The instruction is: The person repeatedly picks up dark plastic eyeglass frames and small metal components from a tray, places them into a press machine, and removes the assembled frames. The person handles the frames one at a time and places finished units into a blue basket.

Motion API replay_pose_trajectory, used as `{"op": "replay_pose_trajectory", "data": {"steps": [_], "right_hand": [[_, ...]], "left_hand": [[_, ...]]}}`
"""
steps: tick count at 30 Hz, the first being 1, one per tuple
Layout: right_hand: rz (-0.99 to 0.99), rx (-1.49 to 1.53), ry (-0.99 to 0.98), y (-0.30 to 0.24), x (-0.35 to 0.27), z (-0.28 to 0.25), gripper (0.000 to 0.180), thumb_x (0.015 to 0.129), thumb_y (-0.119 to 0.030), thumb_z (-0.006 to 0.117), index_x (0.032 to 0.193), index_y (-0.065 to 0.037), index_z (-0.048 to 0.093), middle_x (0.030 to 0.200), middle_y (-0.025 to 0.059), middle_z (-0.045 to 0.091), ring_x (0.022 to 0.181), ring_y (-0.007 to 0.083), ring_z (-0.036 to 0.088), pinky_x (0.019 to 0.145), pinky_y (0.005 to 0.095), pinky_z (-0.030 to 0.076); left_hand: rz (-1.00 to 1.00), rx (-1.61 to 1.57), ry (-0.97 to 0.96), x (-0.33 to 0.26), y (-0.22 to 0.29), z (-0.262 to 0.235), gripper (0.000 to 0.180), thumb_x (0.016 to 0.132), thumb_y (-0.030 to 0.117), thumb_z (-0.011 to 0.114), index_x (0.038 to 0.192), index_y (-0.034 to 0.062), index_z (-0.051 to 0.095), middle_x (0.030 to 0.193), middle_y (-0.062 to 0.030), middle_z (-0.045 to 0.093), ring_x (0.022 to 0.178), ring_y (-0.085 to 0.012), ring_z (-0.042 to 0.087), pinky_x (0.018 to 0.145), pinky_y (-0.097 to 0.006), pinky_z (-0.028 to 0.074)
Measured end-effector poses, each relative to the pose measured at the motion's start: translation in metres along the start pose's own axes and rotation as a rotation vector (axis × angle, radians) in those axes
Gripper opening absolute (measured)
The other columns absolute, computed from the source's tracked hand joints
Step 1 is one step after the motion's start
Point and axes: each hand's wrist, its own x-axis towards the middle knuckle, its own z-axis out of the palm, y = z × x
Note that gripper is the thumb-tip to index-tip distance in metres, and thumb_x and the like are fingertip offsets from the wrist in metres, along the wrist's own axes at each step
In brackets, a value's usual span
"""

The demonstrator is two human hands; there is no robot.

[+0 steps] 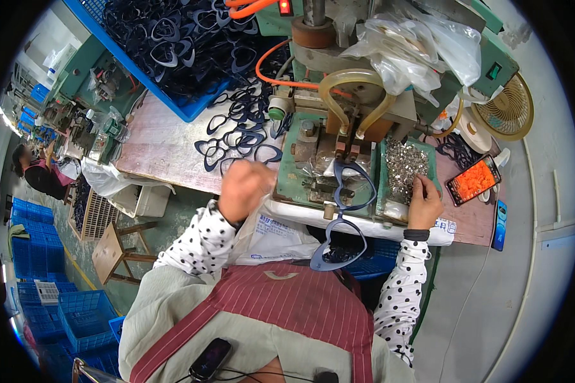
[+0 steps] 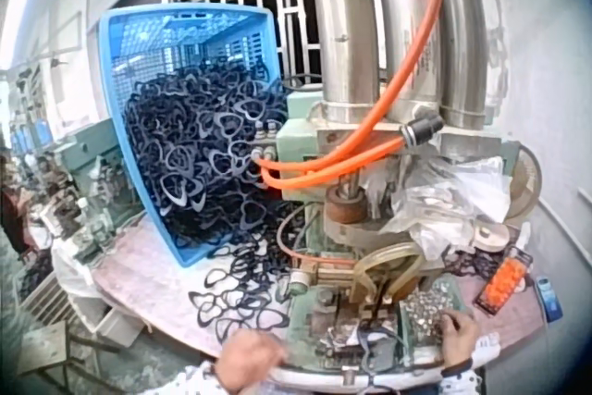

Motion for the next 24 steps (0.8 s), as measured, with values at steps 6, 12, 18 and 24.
{"op": "replay_pose_trajectory", "data": {"steps": [6,12,18,24], "right_hand": [[0.016,-0.037,0.042,0.005,0.0,0.003,0.012,0.091,-0.015,0.062,0.092,-0.003,0.063,0.081,0.0129,0.068,0.069,0.0245,0.066,0.064,0.0348,0.05],[-0.059,-0.061,0.04,0.0,-0.002,0.002,0.012,0.095,-0.012,0.056,0.103,-0.004,0.058,0.082,0.0128,0.067,0.066,0.0215,0.067,0.06,0.0343,0.05],[-0.037,-0.029,0.051,-0.029,-0.007,0.005,0.01,0.095,-0.01,0.055,0.102,-0.005,0.06,0.084,0.013,0.067,0.064,0.021,0.067,0.058,0.0347,0.049],[-0.046,0.319,-0.093,-0.095,0.007,0.002,0.013,0.082,0.0,0.065,0.093,-0.001,0.071,0.088,0.0081,0.068,0.077,0.0178,0.061,0.07,0.0255,0.046]], "left_hand": [[-0.58,0.554,-0.081,-0.056,-0.077,0.021,0.022,0.077,0.023,0.072,0.094,0.0097,0.07,0.083,-0.0128,0.056,0.074,-0.0324,0.06,0.064,-0.042,0.049],[-0.634,0.417,-0.027,-0.048,-0.088,0.019,0.015,0.08,0.022,0.069,0.083,0.0077,0.065,0.086,-0.0144,0.06,0.075,-0.0348,0.06,0.064,-0.046,0.048],[-0.413,0.423,0.186,0.006,-0.04,-0.006,0.013,0.085,0.007,0.062,0.098,0.0032,0.061,0.084,-0.0126,0.061,0.08,-0.032,0.057,0.073,-0.041,0.041],[0.01,0.155,0.178,0.056,0.045,-0.001,0.041,0.069,-0.002,0.059,0.107,0.009,0.067,0.09,-0.0021,0.064,0.086,-0.0208,0.059,0.094,-0.045,0.038]]}}
